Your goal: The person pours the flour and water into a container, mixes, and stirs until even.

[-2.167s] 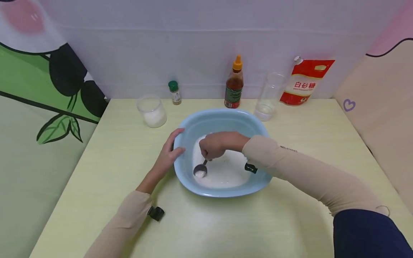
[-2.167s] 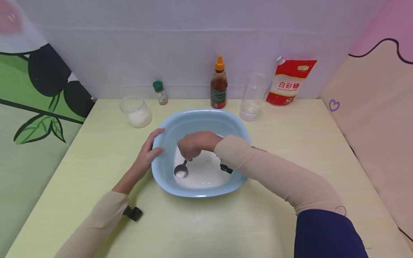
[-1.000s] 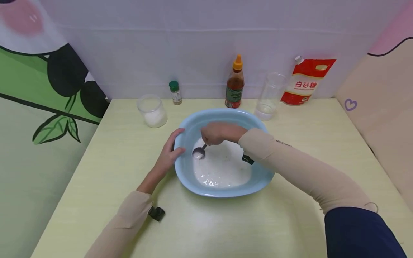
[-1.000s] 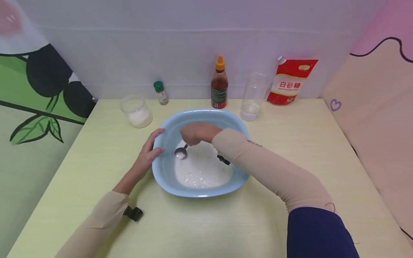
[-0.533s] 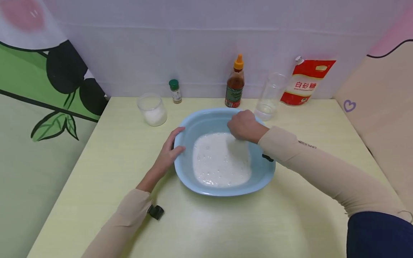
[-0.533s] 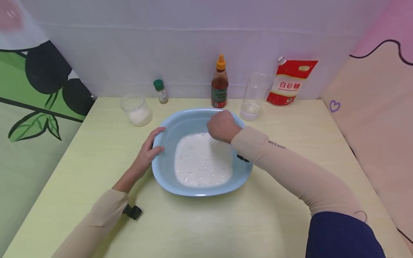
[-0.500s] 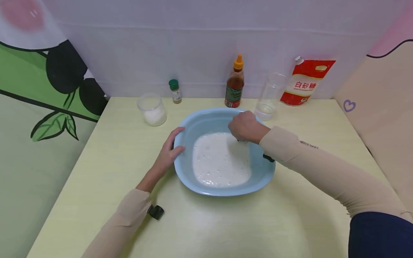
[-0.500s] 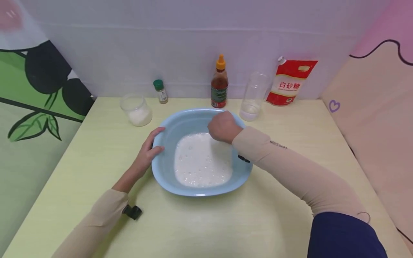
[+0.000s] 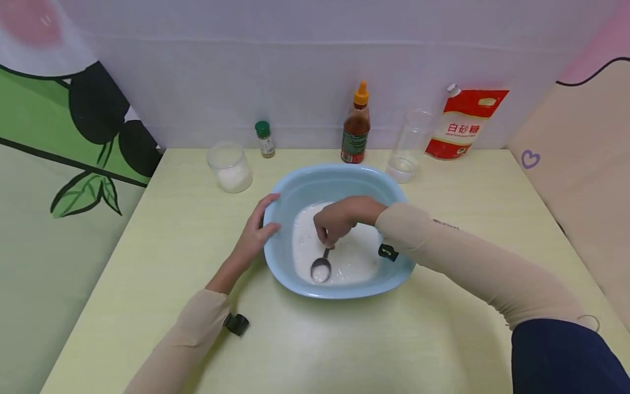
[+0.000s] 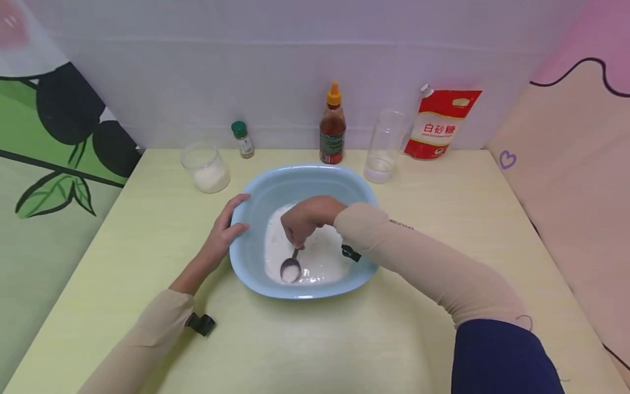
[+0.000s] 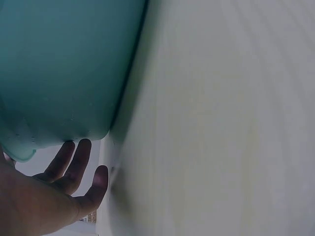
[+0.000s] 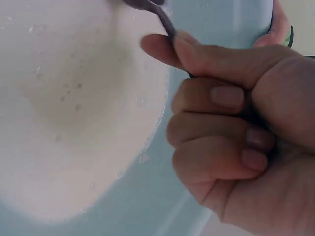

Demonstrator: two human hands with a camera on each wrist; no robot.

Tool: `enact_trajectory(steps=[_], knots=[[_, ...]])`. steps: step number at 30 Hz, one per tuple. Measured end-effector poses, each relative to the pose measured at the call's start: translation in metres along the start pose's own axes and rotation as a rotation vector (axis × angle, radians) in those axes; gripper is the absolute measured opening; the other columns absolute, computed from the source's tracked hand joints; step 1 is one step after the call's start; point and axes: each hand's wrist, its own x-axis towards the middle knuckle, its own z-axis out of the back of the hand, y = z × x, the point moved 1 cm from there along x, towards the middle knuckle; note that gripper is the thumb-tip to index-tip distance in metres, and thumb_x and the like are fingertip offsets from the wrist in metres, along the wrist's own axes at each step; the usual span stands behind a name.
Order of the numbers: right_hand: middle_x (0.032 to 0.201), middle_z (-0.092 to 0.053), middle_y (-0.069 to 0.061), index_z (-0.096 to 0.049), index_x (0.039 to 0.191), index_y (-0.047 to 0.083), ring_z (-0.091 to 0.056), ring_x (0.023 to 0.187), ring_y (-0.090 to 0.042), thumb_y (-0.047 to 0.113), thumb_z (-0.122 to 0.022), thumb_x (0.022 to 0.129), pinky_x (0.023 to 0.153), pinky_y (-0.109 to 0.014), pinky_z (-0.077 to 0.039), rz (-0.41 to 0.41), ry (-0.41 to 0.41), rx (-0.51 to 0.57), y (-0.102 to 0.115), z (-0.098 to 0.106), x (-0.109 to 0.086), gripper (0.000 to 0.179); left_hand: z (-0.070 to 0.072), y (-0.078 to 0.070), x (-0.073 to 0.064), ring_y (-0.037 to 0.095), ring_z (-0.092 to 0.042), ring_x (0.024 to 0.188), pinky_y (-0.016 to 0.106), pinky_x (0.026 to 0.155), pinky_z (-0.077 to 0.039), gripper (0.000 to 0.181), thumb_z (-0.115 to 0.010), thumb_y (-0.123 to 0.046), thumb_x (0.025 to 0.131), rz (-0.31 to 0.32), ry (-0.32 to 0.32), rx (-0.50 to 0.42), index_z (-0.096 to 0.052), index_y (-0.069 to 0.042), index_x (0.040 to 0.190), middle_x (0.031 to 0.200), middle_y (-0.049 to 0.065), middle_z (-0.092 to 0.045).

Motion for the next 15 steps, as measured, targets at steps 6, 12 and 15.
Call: enact_trajectory(steps=[6,12,15], knots=[[0.089,-0.069,-0.003,-0.074,0.099,0.006,-0.047,0.072,-0.011,0.013,-0.057,0.098,0.068,-0.024,-0.040,0.018,-0.233,-0.035,-0.003,0.010,0.015,0.019,-0.003,-0.001,0.001,0.036,-0.032,0.142,0.056,0.114,-0.031,0.066,-0.051,0.001,0.088,-0.015,0.004,-0.005,-0.035,-0.010,0.152,0.163,0.015,-0.025],[0.082,-0.048,-0.002,-0.060,0.098,0.009,-0.044,0.075,-0.018,0.013,-0.051,0.098,0.069,-0.030,-0.039,-0.245,-0.397,-0.149,-0.027,0.019,0.001,0.010,-0.005,-0.001,0.000,0.037,-0.036,0.138,0.056,0.111,-0.034,0.066,-0.051,0.000,0.089,-0.019,0.018,-0.013,-0.035,-0.010,0.151,0.162,0.017,-0.026],[0.082,-0.052,-0.004,-0.061,0.097,0.009,-0.048,0.075,-0.021,0.012,-0.053,0.097,0.065,-0.033,-0.040,-0.354,-0.412,-0.212,-0.037,0.020,-0.015,0.009,-0.005,-0.001,0.000,0.036,-0.037,0.137,0.057,0.110,-0.036,0.066,-0.051,0.000,0.089,-0.014,0.017,-0.020,-0.035,-0.011,0.152,0.162,0.016,-0.027]])
